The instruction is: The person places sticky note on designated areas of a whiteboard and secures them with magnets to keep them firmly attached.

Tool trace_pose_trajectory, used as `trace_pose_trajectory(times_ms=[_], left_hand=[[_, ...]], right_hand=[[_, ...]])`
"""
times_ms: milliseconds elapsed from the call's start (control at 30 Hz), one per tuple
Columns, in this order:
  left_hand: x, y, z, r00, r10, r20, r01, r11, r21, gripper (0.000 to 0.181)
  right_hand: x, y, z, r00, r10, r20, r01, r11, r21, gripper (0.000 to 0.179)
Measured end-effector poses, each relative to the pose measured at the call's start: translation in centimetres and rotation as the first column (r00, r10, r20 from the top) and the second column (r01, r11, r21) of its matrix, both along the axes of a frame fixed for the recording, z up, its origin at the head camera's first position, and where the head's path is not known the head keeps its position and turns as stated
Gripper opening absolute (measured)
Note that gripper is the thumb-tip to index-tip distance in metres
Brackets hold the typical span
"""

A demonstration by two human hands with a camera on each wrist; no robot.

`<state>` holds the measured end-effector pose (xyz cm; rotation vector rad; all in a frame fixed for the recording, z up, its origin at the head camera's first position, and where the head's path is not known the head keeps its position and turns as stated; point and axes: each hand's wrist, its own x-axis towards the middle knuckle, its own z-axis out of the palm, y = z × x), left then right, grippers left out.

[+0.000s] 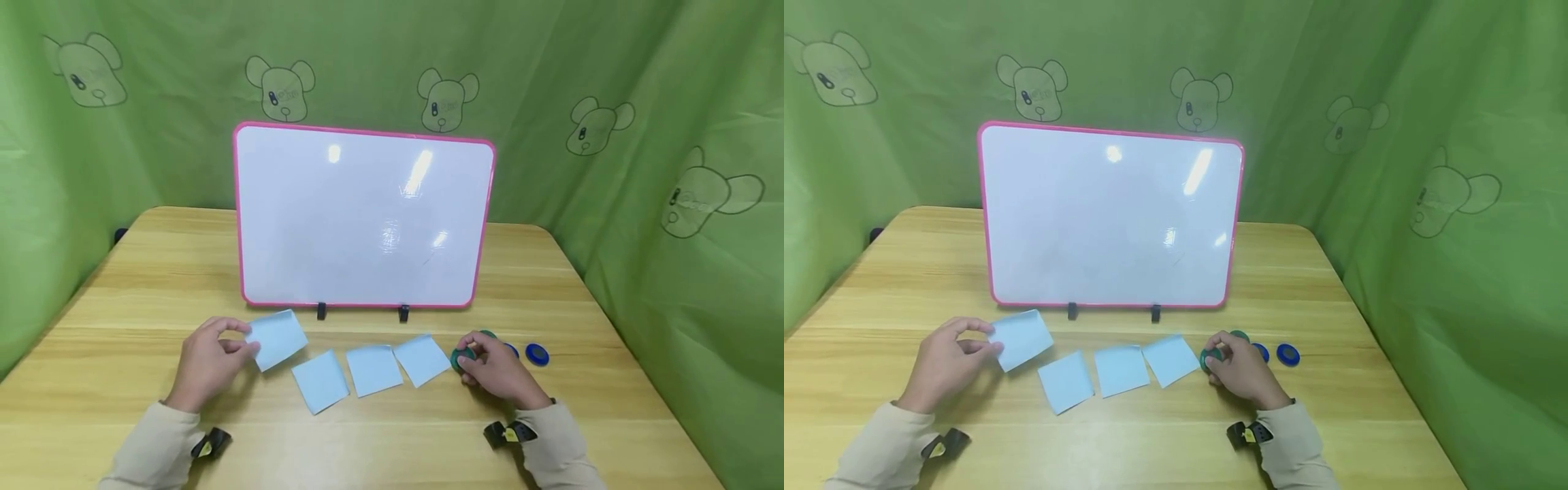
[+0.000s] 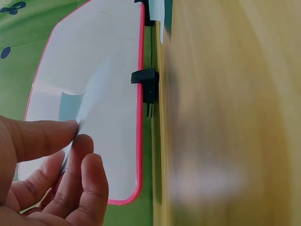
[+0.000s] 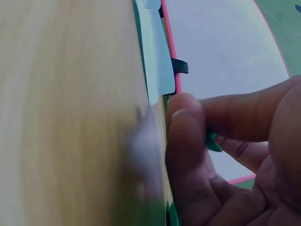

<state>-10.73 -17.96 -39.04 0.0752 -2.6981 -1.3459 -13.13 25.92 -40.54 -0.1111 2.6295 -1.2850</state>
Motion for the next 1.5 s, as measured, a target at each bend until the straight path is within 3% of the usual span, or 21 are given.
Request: trace_pose_trajectory(times_ms=[200,367,633,1033,1500], left_hand=[[-0.6,-0.1,0.7,0.999,-0.012,-0.05,0.011,1.0,-0.008,0.028],[-1.3,-0.1,1.2,0.993,-0.03,-0.115,0.027,0.999,-0.026,0.027],[-1.9,0.1,1.7,0.985,-0.052,-0.165,0.051,0.999,-0.01,0.025],[-2.9,0.0,2.5,0.971,-0.067,-0.23,0.071,0.997,0.008,0.025],[-3.3,-0.2,2.5,0.954,-0.066,-0.294,0.07,0.998,0.002,0.027]], right_hand=[[-0.6,-0.2,0.5,1.0,-0.003,-0.025,0.004,0.999,0.033,0.009],[-1.0,-0.4,0.9,0.999,-0.004,-0.038,0.004,1.0,0.001,0.008],[-1.7,-0.6,0.9,0.998,0.048,-0.032,-0.048,0.999,-0.015,0.026],[-3.3,-1.2,1.9,0.977,0.112,-0.18,-0.106,0.994,0.04,0.018],[-5.1,-2.9,2.6,0.983,0.111,-0.143,-0.128,0.985,-0.116,0.014]])
